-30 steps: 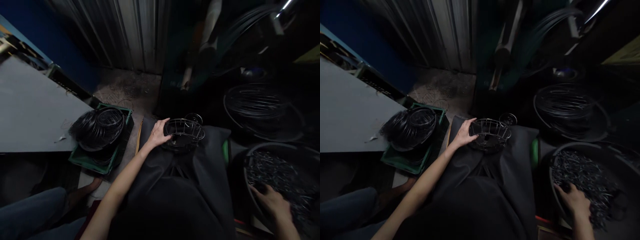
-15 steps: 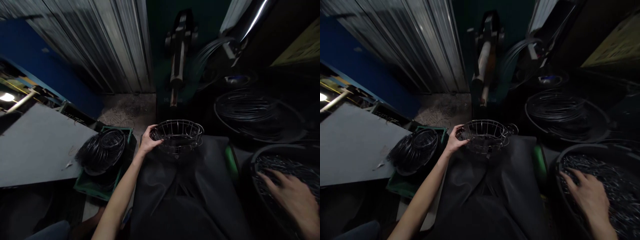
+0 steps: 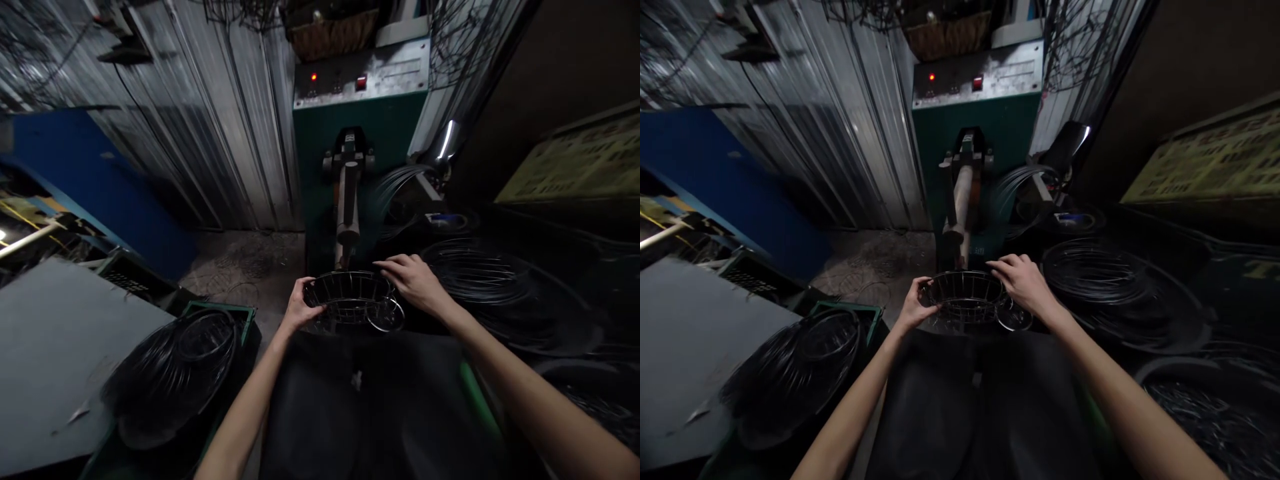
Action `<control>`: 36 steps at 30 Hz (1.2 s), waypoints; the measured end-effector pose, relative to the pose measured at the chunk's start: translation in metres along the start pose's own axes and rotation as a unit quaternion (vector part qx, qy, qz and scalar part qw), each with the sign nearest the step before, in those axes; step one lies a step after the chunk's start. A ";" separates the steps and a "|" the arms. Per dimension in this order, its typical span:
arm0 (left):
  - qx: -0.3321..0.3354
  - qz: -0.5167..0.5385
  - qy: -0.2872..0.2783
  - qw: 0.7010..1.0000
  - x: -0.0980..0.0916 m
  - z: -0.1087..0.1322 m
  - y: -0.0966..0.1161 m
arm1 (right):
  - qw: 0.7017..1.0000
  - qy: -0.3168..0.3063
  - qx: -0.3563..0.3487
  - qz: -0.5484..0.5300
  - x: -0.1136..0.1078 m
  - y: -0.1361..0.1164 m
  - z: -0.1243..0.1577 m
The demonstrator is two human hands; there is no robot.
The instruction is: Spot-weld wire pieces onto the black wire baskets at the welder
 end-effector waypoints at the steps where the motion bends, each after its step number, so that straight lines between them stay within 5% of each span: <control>1: 0.000 0.003 -0.001 1.000 -0.001 -0.003 0.000 | 0.999 -0.040 -0.009 -0.006 0.003 0.005 -0.009; 4: 0.001 0.019 -0.005 1.000 -0.001 -0.010 -0.001 | 0.991 -0.130 -0.028 -0.024 0.009 0.016 -0.026; 7: 0.005 0.032 -0.008 0.999 0.002 -0.014 -0.005 | 0.986 -0.155 -0.046 -0.033 0.012 0.022 -0.028; 12: 0.018 0.024 -0.007 1.000 0.005 -0.017 -0.006 | 0.989 -0.141 -0.029 -0.017 0.021 0.025 -0.021; 19: 0.055 -0.042 -0.019 0.997 -0.007 -0.019 0.019 | 0.992 -0.125 -0.030 -0.002 0.025 0.028 -0.025; 27: 0.003 0.002 -0.086 0.996 -0.007 -0.016 0.024 | 0.988 -0.148 -0.018 -0.035 0.024 0.027 -0.028; 36: -0.016 -0.005 -0.097 0.995 -0.015 -0.012 0.046 | 0.984 -0.158 0.012 -0.080 0.026 0.025 -0.024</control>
Point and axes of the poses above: each hand's wrist, its own z-axis away from the middle knuckle, its own x-axis out of the palm, y = z × x, the point moved 2 cm from there along -z, towards the middle knuckle, and after that the axes turned 12 degrees about -x, right-handed, at the moved point
